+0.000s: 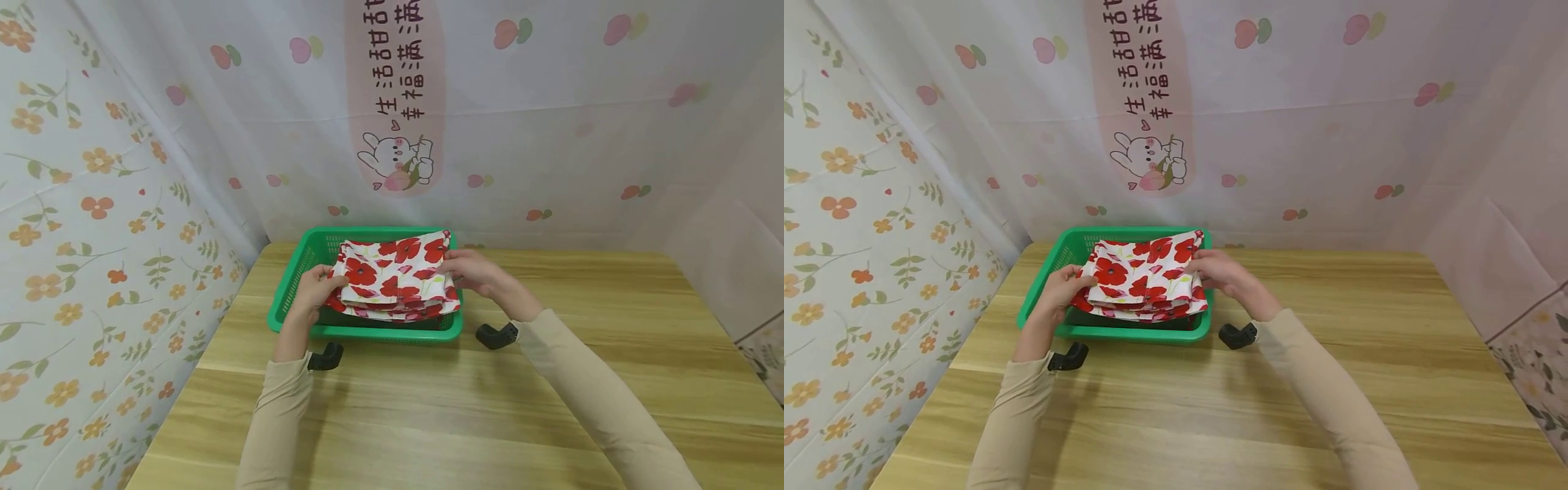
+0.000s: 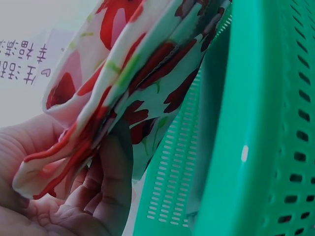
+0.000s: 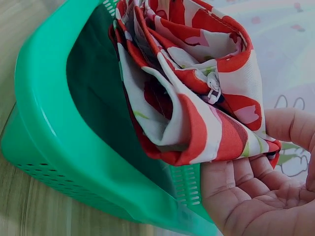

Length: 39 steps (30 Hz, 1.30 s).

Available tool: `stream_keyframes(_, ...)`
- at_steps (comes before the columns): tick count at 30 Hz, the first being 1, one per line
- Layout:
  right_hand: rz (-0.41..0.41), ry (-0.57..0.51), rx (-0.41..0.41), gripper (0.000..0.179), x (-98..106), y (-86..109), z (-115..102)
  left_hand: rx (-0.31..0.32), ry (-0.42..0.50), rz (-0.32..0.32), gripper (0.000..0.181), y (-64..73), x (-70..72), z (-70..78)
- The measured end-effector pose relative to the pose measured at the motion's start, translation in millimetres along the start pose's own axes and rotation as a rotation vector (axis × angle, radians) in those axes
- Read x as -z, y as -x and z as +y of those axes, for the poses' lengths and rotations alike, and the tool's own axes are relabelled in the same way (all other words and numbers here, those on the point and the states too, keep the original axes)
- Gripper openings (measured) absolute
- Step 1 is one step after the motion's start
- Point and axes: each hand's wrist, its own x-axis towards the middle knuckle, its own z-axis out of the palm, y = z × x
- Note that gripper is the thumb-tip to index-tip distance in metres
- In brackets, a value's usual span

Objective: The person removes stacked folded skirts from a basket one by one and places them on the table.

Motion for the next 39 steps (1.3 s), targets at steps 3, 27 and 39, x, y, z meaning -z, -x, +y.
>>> stream_keyframes(3,-0.001,-0.012,0.016,0.042,4.9,2.8,0.6,-0.005,0.009,-0.004,0.027,1.4,-3.0,1.9)
stream_keyframes(27,0.004,0.018,0.086,0.048,41.9,38.0,-0.5,-0.059,0.161,-0.1,0.024,12.1,-35.1,23.4)
stream_keyframes(39,0.023,0.011,0.106,0.047,61.0,56.1,4.5,-0.091,0.207,-0.146,0.025,16.0,-55.0,30.4)
